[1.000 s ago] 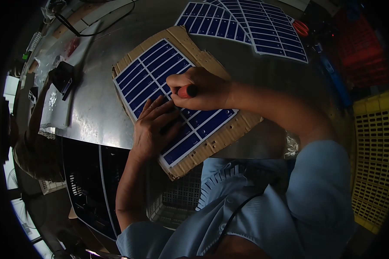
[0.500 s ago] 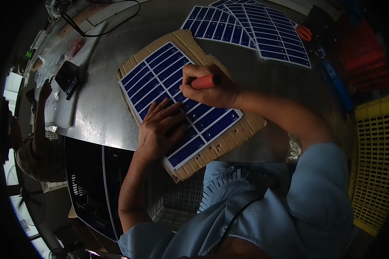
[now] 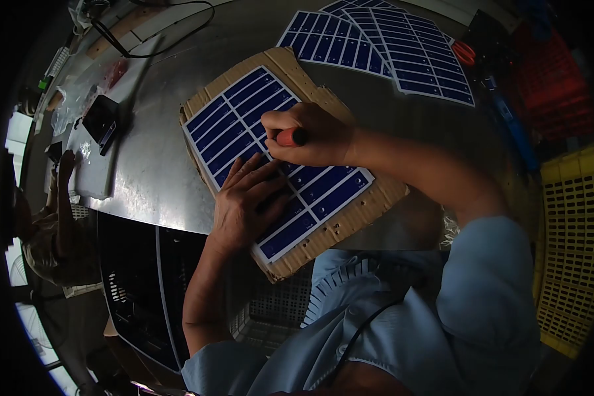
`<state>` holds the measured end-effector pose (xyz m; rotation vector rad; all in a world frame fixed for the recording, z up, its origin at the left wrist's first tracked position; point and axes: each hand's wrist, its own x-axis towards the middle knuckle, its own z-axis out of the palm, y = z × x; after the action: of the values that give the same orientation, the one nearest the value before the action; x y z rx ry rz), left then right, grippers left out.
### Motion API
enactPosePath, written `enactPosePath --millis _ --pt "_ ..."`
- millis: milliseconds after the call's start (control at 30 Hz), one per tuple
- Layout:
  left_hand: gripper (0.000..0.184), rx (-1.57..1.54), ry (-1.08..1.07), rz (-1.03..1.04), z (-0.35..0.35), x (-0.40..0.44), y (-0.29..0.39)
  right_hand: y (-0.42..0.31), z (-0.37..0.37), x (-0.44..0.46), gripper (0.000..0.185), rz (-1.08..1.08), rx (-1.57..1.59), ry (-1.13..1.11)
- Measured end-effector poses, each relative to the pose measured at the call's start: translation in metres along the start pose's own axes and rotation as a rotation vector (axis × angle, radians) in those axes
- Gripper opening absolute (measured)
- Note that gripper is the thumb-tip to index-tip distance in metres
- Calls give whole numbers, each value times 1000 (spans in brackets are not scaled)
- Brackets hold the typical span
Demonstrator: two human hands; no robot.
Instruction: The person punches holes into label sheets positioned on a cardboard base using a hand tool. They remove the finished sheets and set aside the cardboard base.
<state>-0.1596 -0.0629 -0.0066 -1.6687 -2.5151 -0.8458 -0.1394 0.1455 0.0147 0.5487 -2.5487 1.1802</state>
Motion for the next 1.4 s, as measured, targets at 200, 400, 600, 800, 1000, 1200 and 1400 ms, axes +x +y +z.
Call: enactPosePath --millis 200,400,600,800,1000,1200,1400 --pt "27 4 4 -2 0 -1 0 5 -6 -2 14 121 101 94" --pt "26 0 2 5 1 -1 -1 10 -1 3 16 139 46 96" --pt "27 1 8 21 0 0 -2 11 -2 10 17 153 74 50" --pt "27 2 9 16 0 -1 -1 1 -6 24 14 183 16 -51" --pt "27 14 20 21 2 -1 0 -1 -5 25 12 174 -3 -69" --pt "26 8 23 15 2 -1 -1 6 -3 18 14 180 93 103" --pt "25 18 22 18 1 -1 -1 17 2 25 17 208 72 119"
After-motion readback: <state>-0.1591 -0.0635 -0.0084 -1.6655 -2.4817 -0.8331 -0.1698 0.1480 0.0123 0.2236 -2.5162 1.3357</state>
